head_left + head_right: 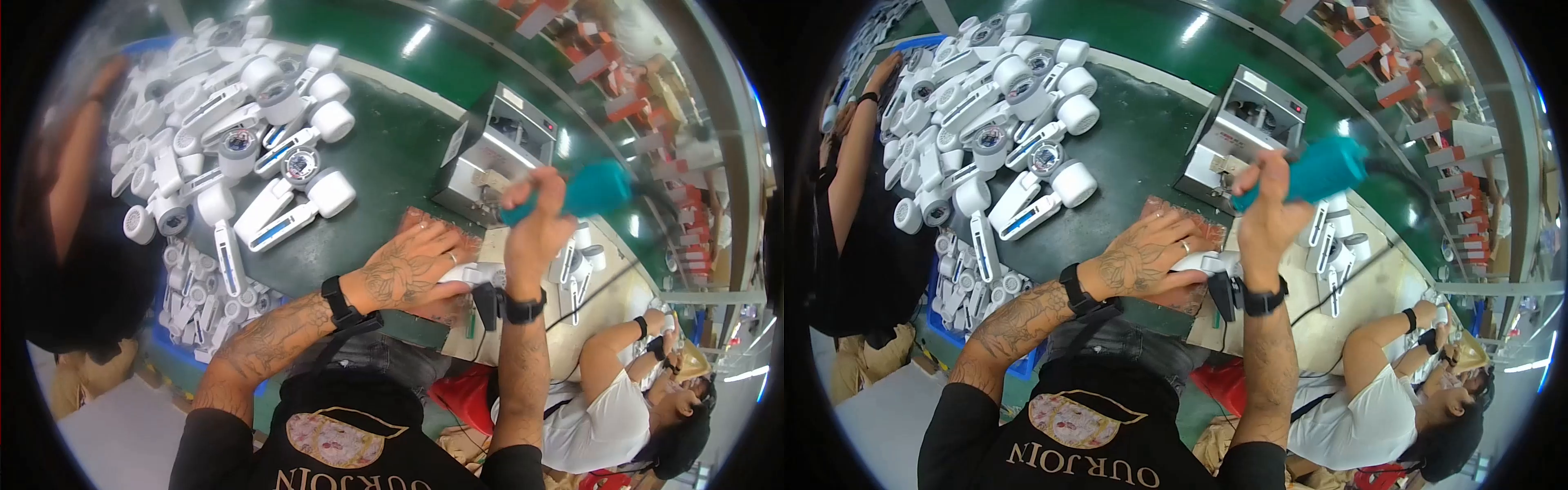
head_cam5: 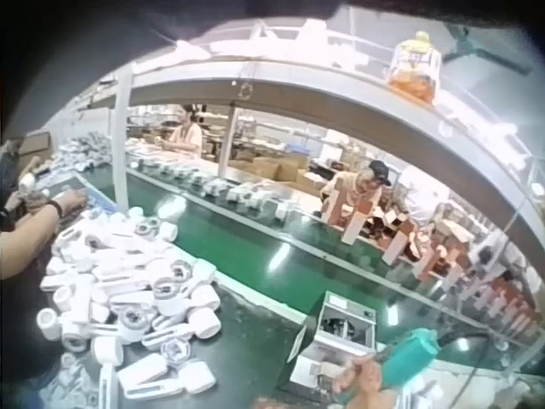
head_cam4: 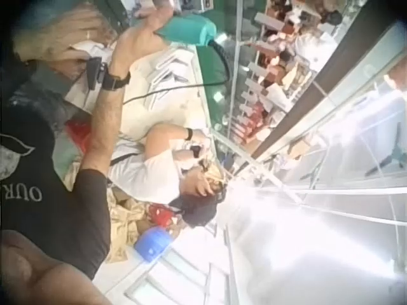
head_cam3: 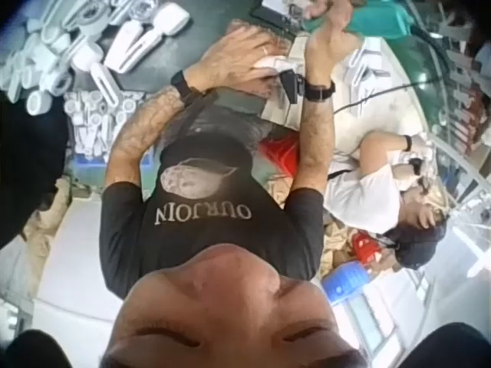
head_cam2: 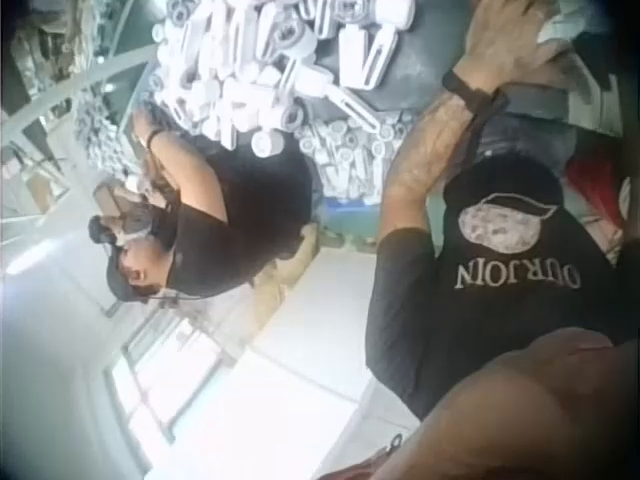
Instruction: The person picks up a white fan component, aligns it with a handle on a red block, and drives a screw into the joint using a power screwdriver. After assembling the fan, they set it aside and reach for another component to repeat the process.
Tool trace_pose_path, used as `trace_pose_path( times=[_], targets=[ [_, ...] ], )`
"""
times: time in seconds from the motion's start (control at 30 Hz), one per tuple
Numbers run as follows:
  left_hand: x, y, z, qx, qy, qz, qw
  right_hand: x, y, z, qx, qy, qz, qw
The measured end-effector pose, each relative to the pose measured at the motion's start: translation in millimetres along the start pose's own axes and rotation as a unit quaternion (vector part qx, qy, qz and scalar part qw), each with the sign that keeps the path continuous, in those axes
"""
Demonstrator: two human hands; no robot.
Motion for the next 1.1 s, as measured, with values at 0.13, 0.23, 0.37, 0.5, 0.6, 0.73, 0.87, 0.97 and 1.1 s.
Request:
trace_pose_path(
  times=[0.13, 0.23, 0.37, 0.5, 0.6, 0.73, 0.87, 0.97, 1.1],
  targets=[
    [1, 1, 3, -0.001, -0.002, 0.008, 1.0, -33, -16, -29, 0.036, -0.015, -0.012, 0.999],
    [3, 1, 1, 0.002, 0.0, 0.007, 1.0, -49, -16, -34, 0.035, -0.036, -0.024, 0.998],
    [0, -1, 4, 0.002, 0.002, 0.002, 1.0, -52, -15, -37, 0.04, -0.038, -0.042, 0.998],
    [1, 1, 4, 0.001, 0.006, 0.005, 1.0, -52, -9, -40, 0.04, -0.027, -0.033, 0.998],
    [1, 2, 4, 0.008, -0.001, 0.006, 1.0, -55, -4, -37, 0.034, -0.026, -0.028, 0.999],
    [2, 1, 4, 0.009, -0.01, 0.004, 1.0, -56, -1, -33, 0.055, -0.045, -0.029, 0.997],
    [3, 1, 3, 0.02, -0.012, 0.004, 1.0, -55, 1, -32, 0.055, -0.046, -0.007, 0.997],
    [2, 0, 3, 0.019, -0.004, 0.008, 1.0, -54, 2, -31, 0.045, -0.046, 0.009, 0.998],
    [2, 0, 0, 0.028, 0.006, 0.008, 1.0, -39, -7, -28, 0.002, -0.023, 0.035, 0.999]
  ],
)
Point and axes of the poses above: each hand's wrist, its own x-axis towards the middle knuckle, its own z-axis out of the palm, y = z × x, the point moved 3 cm from there along x, towards the middle knuckle, and after that the axes turned 4 degrees about y, right-handed, at the moved point
